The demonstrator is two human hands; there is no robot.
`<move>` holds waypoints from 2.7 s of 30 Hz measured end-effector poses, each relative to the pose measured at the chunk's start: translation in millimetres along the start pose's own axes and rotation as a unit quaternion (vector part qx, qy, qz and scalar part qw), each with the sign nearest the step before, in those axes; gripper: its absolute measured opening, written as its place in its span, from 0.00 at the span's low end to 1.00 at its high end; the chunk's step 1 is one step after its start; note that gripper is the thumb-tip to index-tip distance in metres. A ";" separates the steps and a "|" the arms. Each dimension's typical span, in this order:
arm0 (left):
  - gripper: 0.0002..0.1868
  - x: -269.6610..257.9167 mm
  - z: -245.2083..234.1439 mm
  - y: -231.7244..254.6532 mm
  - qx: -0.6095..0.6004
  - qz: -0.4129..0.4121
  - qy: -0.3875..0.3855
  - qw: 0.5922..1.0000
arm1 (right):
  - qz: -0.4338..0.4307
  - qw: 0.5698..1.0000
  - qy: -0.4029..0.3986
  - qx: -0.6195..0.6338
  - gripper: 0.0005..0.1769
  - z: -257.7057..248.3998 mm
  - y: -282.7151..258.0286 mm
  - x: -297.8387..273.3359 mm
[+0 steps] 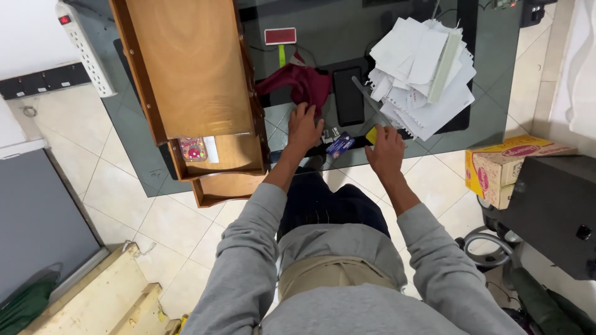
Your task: Organizing various phone accessories and small items from a desk into a wooden drawer.
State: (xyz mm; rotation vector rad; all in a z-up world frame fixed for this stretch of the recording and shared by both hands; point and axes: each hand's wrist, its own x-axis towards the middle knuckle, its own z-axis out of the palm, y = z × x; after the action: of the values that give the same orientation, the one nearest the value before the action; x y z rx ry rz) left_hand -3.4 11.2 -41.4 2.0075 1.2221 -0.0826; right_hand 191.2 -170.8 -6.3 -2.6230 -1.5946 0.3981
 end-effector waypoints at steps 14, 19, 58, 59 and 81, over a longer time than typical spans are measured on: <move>0.27 -77.1 -18.4 24.6 -0.032 0.005 -0.018 0.999 | -0.058 0.991 0.047 0.115 0.36 5.5 13.1 -23.5; 0.28 -122.7 -12.8 27.5 -0.028 0.009 0.000 1.000 | -0.009 0.988 0.039 0.150 0.38 23.7 26.9 -50.3; 0.33 -553.8 -149.0 -130.4 -0.546 0.076 0.198 0.811 | -0.002 0.748 -0.191 0.635 0.30 -118.9 -363.0 -384.0; 0.32 -552.1 -151.3 -143.6 -0.552 0.065 0.194 0.809 | -0.003 0.751 -0.199 0.630 0.27 -116.1 -376.5 -385.6; 0.46 -424.0 -183.6 -195.0 -0.359 -0.038 -0.022 0.932 | 0.123 0.786 -0.170 0.581 0.19 -14.7 -380.6 -253.4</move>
State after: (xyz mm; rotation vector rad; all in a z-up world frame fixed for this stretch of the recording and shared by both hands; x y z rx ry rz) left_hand -442.1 -134.1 153.4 1.3107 1.0906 0.2492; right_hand -245.7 -213.8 122.4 -1.7514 -0.5798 1.3801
